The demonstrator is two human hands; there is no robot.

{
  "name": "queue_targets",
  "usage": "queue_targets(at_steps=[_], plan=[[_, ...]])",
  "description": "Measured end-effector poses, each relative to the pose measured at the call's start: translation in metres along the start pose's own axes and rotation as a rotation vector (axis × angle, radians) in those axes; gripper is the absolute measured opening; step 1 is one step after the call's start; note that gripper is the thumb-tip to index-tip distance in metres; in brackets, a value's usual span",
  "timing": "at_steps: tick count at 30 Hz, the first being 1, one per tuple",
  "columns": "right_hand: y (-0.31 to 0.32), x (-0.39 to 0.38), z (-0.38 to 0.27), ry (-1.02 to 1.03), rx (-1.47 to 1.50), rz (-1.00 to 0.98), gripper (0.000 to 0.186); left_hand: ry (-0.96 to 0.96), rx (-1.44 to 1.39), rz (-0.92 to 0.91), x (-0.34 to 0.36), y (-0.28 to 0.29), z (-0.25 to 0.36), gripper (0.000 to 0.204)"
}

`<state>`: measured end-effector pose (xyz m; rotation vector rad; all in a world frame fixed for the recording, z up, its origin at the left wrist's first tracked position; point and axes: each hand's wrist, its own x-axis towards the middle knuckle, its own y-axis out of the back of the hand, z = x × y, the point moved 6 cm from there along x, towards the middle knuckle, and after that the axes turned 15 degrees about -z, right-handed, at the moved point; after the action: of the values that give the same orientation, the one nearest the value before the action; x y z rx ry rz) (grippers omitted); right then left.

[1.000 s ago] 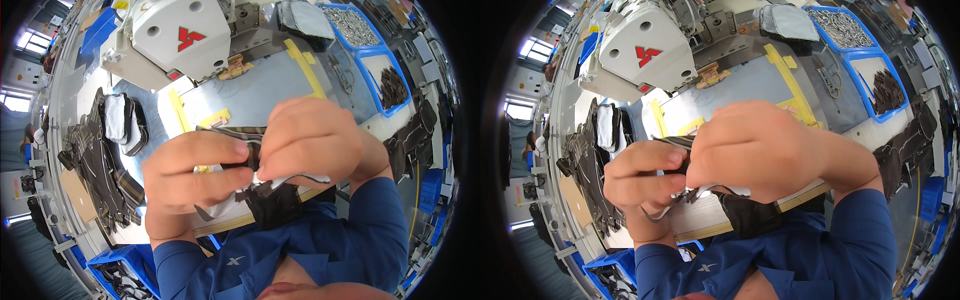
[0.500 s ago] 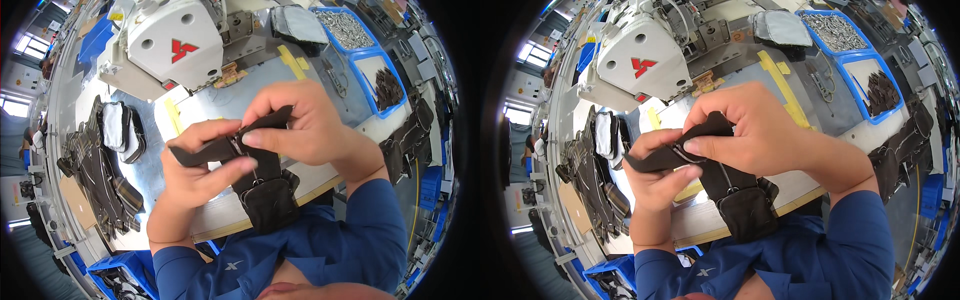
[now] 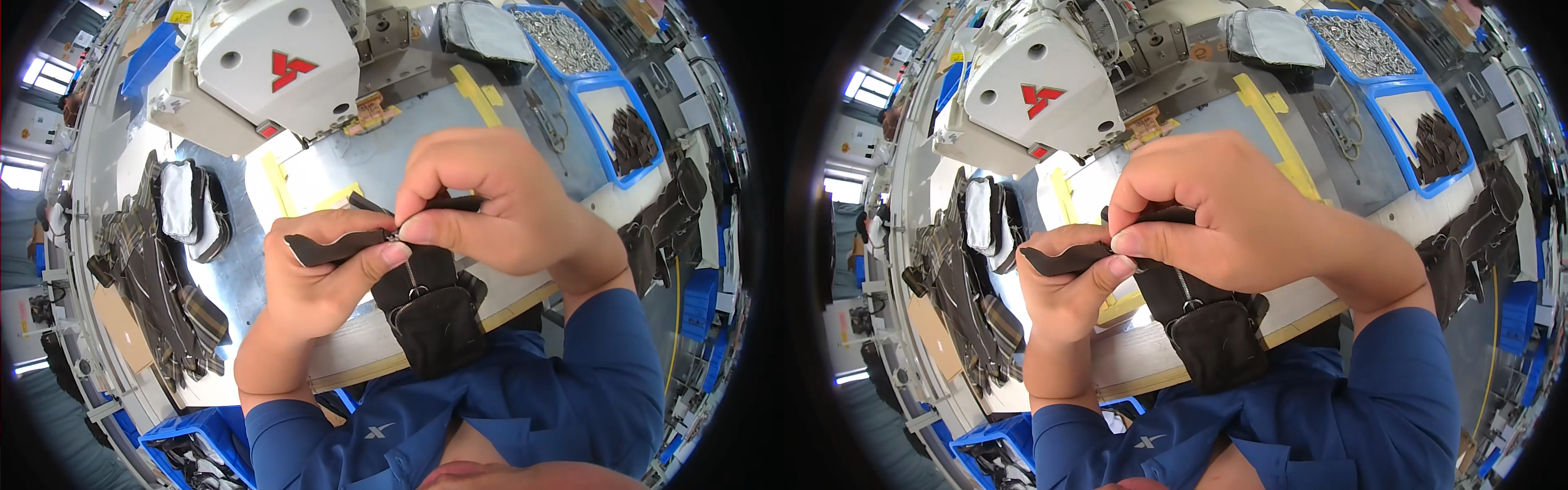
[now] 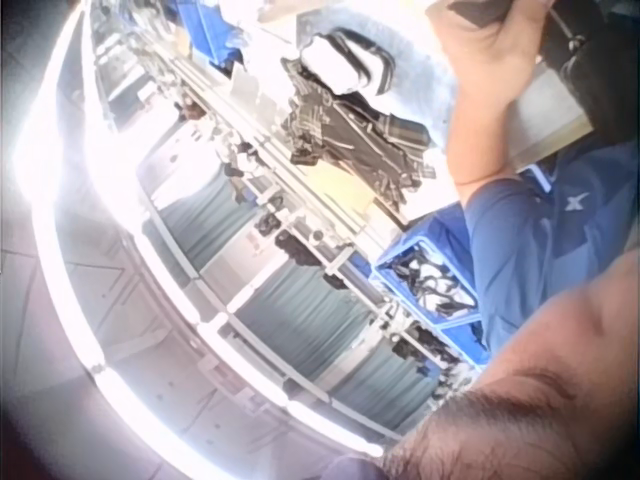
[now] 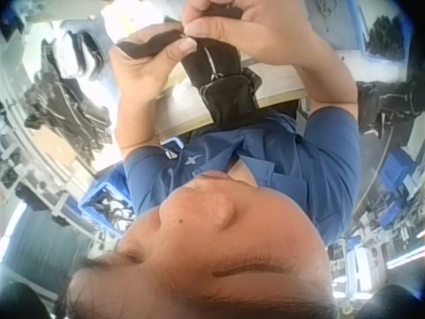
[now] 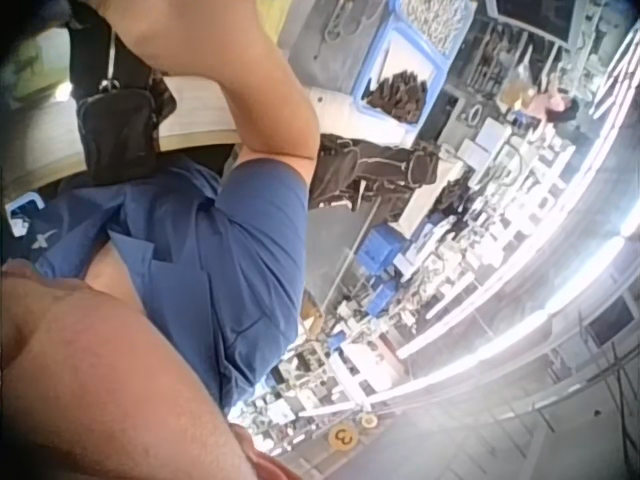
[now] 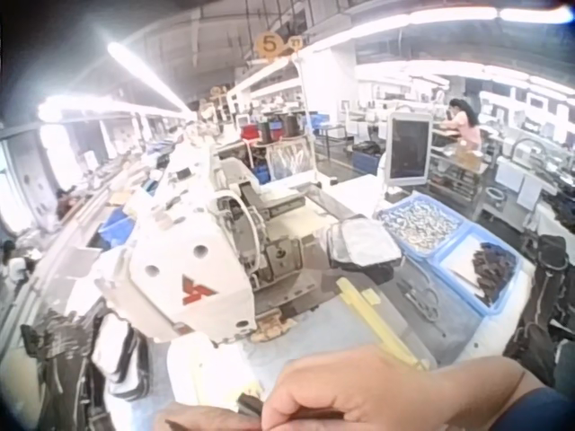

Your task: The person sews a zipper onto a plaid fabric pouch using an industrial sewing machine. They align the zipper, guide the fabric through the machine, and trim the excess thread after each stitch. The person repeats this process for multiple pouches, handling them one at a time.

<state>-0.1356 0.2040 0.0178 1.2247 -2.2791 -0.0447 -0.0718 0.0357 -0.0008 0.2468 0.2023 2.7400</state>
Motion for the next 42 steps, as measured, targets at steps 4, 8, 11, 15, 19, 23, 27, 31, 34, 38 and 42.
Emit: queue_targets(at_steps=[4,8,11,15,19,23,27,31,34,38,42], plan=[[0.006,0.001,-0.006,-0.003,-0.236,-0.089,0.012,-0.025,0.085,0.009,0.002,0.0,0.002,0.015],[0.009,0.007,-0.044,-0.029,-0.306,-0.127,0.015,-0.037,0.278,0.03,0.003,-0.005,0.003,0.017],[0.002,0.007,-0.041,-0.069,-0.511,-0.188,0.015,-0.097,0.449,0.021,0.004,-0.009,0.006,0.019],[-0.001,-0.003,-0.031,0.098,-0.583,-0.102,0.014,-0.175,0.514,0.06,0.007,-0.013,0.005,0.025],[-0.002,-0.002,-0.032,0.169,-0.645,-0.113,0.013,-0.135,0.423,0.032,0.012,-0.012,0.002,0.024],[-0.003,-0.003,-0.028,0.064,-0.658,-0.163,0.012,-0.168,0.401,0.004,0.014,-0.012,-0.006,0.02],[-0.007,-0.006,-0.017,0.014,-0.67,-0.178,0.011,-0.116,0.416,-0.029,0.015,-0.015,-0.005,0.016],[-0.002,-0.005,-0.014,-0.043,-0.497,-0.161,0.01,-0.035,0.313,-0.034,0.015,-0.013,-0.012,0.016],[0.002,-0.004,-0.008,-0.08,-0.439,-0.162,0.01,0.052,0.218,0.019,0.011,-0.015,-0.019,0.016],[0.012,0.001,-0.001,-0.229,-0.333,-0.243,0.016,0.07,0.246,0.019,0.014,-0.01,-0.018,0.017],[0.017,0.007,0.03,-0.365,0.149,-0.089,0.027,0.106,0.043,0.184,0.012,0.004,-0.027,0.019]])
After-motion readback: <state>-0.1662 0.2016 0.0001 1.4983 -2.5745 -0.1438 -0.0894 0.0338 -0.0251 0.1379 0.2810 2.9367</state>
